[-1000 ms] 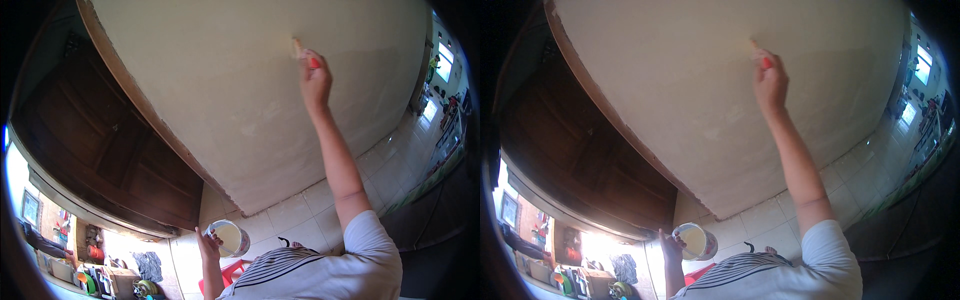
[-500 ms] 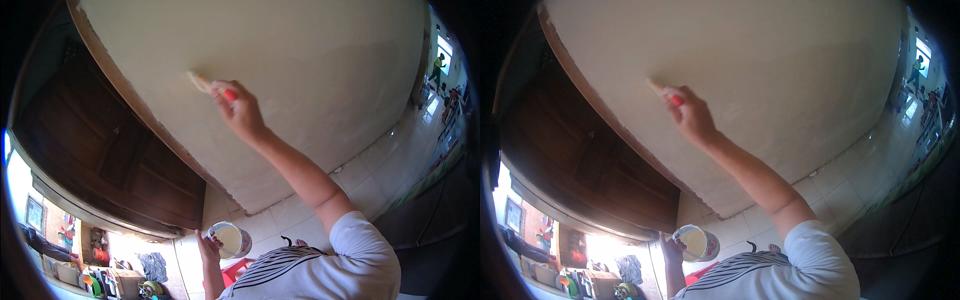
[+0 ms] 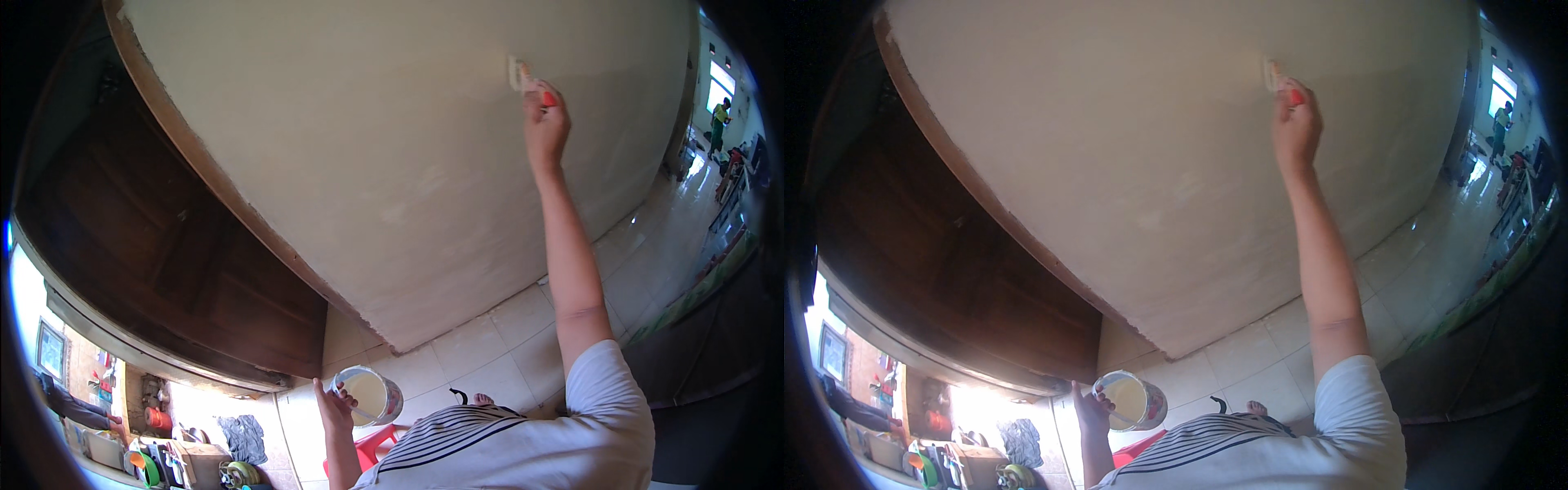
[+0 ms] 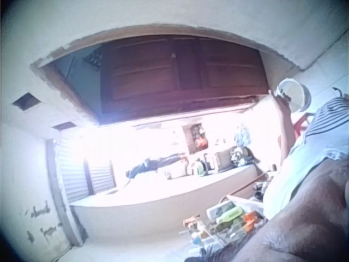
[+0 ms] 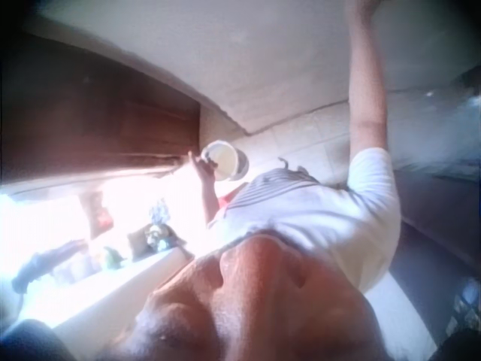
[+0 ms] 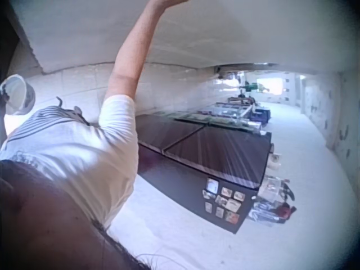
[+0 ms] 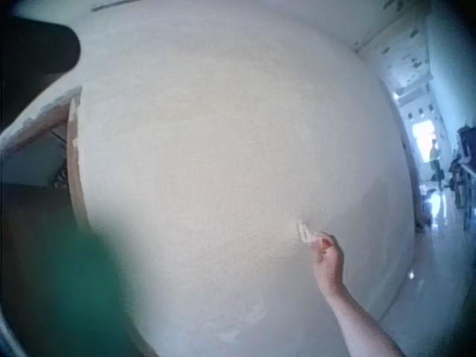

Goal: The person stirs paint in a small bowl and uses a brush to apply it to a wall and a door frame.

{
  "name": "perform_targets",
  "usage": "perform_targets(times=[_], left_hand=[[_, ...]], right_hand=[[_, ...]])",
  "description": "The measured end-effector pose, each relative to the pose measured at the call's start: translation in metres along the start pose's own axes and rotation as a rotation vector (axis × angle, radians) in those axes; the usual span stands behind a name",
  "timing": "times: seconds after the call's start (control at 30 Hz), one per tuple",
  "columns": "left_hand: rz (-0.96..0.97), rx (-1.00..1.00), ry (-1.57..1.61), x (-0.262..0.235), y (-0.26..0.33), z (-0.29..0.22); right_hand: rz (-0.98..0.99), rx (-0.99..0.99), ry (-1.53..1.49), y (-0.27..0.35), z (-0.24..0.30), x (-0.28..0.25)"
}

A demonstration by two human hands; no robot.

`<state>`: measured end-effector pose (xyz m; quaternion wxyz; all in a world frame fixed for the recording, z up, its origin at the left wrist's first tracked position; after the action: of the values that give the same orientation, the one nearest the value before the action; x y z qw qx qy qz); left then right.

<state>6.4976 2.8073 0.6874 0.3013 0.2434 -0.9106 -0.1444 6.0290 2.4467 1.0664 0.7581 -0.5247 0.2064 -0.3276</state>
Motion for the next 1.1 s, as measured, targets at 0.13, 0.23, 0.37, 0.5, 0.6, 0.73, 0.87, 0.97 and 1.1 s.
perform_targets(times=[0.13,0.23,0.37,0.5,0.6,0.73,0.87,0.97,1.1], left_hand=[[0.012,-0.002,-0.008,0.002,0.0,0.002],[0.005,0.001,0.008,0.005,-0.001,0.004],[-0.049,0.007,-0.006,0.008,0.004,0.004],[-0.002,0.013,0.004,0.013,0.001,0.003],[-0.005,0.0,0.004,0.016,-0.003,0.005],[-0.05,-0.013,0.01,0.015,-0.003,0.008],[-0.054,0.004,0.011,0.007,-0.003,0.009],[-0.083,0.019,0.006,0.01,-0.001,0.009],[-0.074,0.007,0.002,0.014,-0.001,0.013]], right_hand=[[0.19,-0.07,-0.021,0.036,0.075,0.047],[0.263,-0.213,-0.188,0.07,0.138,0.079],[0.436,-0.221,-0.457,0.098,0.205,0.082],[0.386,-0.153,-0.602,0.08,0.182,0.083],[0.365,0.012,-0.717,0.067,0.111,0.088],[0.274,0.194,-0.604,0.033,-0.004,0.057],[0.122,0.262,-0.422,0.0,-0.062,0.008],[0.058,0.127,-0.148,-0.011,-0.072,-0.003],[0.107,-0.034,0.124,0.016,-0.036,0.026]])
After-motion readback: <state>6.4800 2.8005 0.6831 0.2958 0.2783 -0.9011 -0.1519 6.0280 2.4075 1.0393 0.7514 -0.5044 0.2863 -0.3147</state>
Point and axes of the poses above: each hand's wrist, its own y-axis away from the middle knuckle, its own x-axis out of the palm, z = x × y, the point moved 6 cm from there along -y, towards the middle knuckle, and after that the axes turned 12 degrees about z, right-handed, at the moved point
